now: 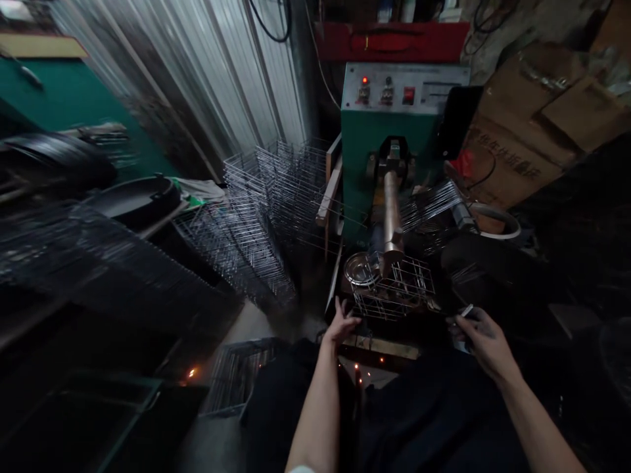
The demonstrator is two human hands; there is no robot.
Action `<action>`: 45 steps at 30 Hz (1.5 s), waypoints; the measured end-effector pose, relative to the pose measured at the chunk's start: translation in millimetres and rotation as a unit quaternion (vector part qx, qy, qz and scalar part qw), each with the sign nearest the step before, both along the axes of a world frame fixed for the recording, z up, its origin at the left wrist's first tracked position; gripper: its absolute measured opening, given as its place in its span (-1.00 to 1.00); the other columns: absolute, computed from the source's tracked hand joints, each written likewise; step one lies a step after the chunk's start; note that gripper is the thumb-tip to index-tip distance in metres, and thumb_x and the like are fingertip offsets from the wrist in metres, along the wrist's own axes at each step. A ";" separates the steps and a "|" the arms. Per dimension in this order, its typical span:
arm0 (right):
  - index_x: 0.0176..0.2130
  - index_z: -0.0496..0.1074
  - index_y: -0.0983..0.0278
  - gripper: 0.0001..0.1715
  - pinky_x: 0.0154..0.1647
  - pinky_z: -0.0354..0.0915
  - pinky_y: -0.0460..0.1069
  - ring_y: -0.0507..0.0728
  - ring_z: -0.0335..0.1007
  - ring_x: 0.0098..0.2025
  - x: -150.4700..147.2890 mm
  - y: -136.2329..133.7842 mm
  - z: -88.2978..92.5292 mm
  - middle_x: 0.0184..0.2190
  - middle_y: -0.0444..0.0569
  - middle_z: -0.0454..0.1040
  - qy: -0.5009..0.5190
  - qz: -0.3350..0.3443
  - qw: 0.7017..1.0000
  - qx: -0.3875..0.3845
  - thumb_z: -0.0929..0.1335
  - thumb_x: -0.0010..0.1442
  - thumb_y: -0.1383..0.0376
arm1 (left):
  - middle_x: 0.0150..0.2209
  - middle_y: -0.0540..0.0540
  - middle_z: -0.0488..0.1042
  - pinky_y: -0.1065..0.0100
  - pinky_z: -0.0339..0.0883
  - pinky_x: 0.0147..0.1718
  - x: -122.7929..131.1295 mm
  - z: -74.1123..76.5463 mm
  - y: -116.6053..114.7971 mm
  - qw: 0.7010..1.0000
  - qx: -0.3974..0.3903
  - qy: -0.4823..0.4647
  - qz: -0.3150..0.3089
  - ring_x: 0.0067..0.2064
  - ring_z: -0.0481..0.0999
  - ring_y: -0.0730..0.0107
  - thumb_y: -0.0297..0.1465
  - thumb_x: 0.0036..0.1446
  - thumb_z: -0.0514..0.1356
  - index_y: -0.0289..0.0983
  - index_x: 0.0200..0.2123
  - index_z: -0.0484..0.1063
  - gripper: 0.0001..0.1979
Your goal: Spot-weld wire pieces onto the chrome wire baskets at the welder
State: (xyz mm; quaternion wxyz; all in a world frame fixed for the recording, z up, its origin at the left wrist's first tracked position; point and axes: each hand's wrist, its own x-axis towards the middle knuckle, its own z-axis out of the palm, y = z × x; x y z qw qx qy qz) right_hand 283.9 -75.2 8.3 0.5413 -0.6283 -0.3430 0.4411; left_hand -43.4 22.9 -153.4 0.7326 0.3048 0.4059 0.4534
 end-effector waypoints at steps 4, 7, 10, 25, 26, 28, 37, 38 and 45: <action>-0.19 0.38 0.30 -0.30 -0.56 0.27 -0.17 -0.01 0.35 -0.53 0.8 -20.3 6.1 -0.44 -0.05 0.53 0.052 -0.040 0.998 -0.013 0.66 -0.17 0.03 | 0.49 -0.04 -0.34 0.14 0.38 0.00 30.5 -16.1 7.9 0.997 0.015 -0.073 -0.024 0.40 0.04 -0.03 -0.39 -0.29 0.42 0.29 0.35 -0.25 0.25; -0.21 0.39 0.32 -0.32 -0.62 0.20 -0.21 -0.06 0.29 -0.57 -2.0 -26.0 16.7 -0.45 -0.07 0.52 0.064 -0.029 0.997 -0.021 0.65 -0.15 0.04 | 0.48 -0.01 -0.23 0.19 0.38 0.00 31.9 -16.0 17.8 0.994 0.035 -0.100 -0.030 0.36 0.13 0.05 -0.42 -0.31 0.41 0.25 0.33 -0.08 0.16; -0.25 0.38 0.32 -0.34 -0.67 0.13 -0.23 -0.09 0.23 -0.62 -12.8 -24.7 25.9 -0.50 -0.11 0.48 0.079 -0.008 0.997 -0.024 0.65 -0.15 0.03 | 0.45 -0.07 -0.12 0.25 0.39 -0.03 23.9 -9.4 20.6 0.994 0.048 -0.093 -0.032 0.30 0.23 0.03 -0.47 -0.35 0.44 0.13 0.29 0.08 0.11; -0.02 0.54 0.25 -0.61 -0.09 0.44 0.03 0.17 0.54 -0.14 -101.0 -15.6 96.0 -0.16 0.04 0.57 0.028 0.438 0.893 0.099 0.42 0.28 0.06 | 0.26 -0.19 0.30 -0.03 0.26 0.23 -78.0 140.9 -49.4 0.884 0.278 0.372 -0.052 0.27 0.34 -0.05 -0.39 -0.29 0.50 -0.08 0.28 0.08 0.06; -0.05 0.56 0.24 -0.72 -0.09 0.42 0.01 0.14 0.52 -0.15 -108.2 -10.1 95.8 -0.19 0.00 0.57 -0.047 0.441 0.889 0.119 0.39 0.34 0.14 | 0.23 -0.19 0.34 -0.01 0.28 0.22 -66.5 143.3 -48.6 0.870 0.286 0.396 -0.066 0.26 0.35 -0.05 -0.38 -0.30 0.50 -0.10 0.29 0.08 0.07; -0.13 0.57 0.25 -0.81 -0.11 0.39 -0.01 0.12 0.49 -0.18 -119.0 1.6 86.5 -0.23 -0.03 0.56 -0.202 0.426 0.866 0.167 0.35 0.38 0.26 | 0.19 -0.18 0.39 0.03 0.32 0.18 -39.8 146.0 -45.2 0.841 0.306 0.439 -0.085 0.23 0.39 -0.04 -0.32 -0.31 0.50 -0.12 0.29 0.09 0.07; 0.16 0.43 0.37 -0.56 0.01 0.43 0.19 0.29 0.37 0.00 -104.6 7.6 24.8 -0.01 0.14 0.53 -0.594 0.326 0.666 0.312 0.31 0.30 0.49 | 0.15 -0.18 0.43 0.07 0.39 0.06 29.7 162.6 -35.2 0.821 0.313 0.472 -0.076 0.12 0.48 -0.03 -0.34 -0.37 0.45 -0.19 0.28 0.09 0.08; 0.16 0.43 0.38 -0.55 0.01 0.44 0.19 0.29 0.38 0.00 -102.7 6.4 23.7 -0.01 0.14 0.53 -0.597 0.319 0.662 0.322 0.30 0.30 0.50 | 0.15 -0.18 0.43 0.07 0.39 0.06 32.0 163.3 -35.0 0.824 0.312 0.468 -0.071 0.13 0.48 -0.03 -0.34 -0.36 0.44 -0.19 0.28 0.09 0.07; 0.10 0.45 0.32 -0.62 -0.03 0.45 0.11 0.21 0.41 -0.08 -97.0 18.4 24.7 -0.05 0.08 0.55 -0.503 0.314 0.726 0.347 0.27 0.34 0.48 | 0.17 -0.17 0.40 0.10 0.37 0.10 39.3 160.6 -23.4 0.834 0.341 0.430 -0.059 0.17 0.45 0.00 -0.35 -0.35 0.44 -0.17 0.28 0.06 0.07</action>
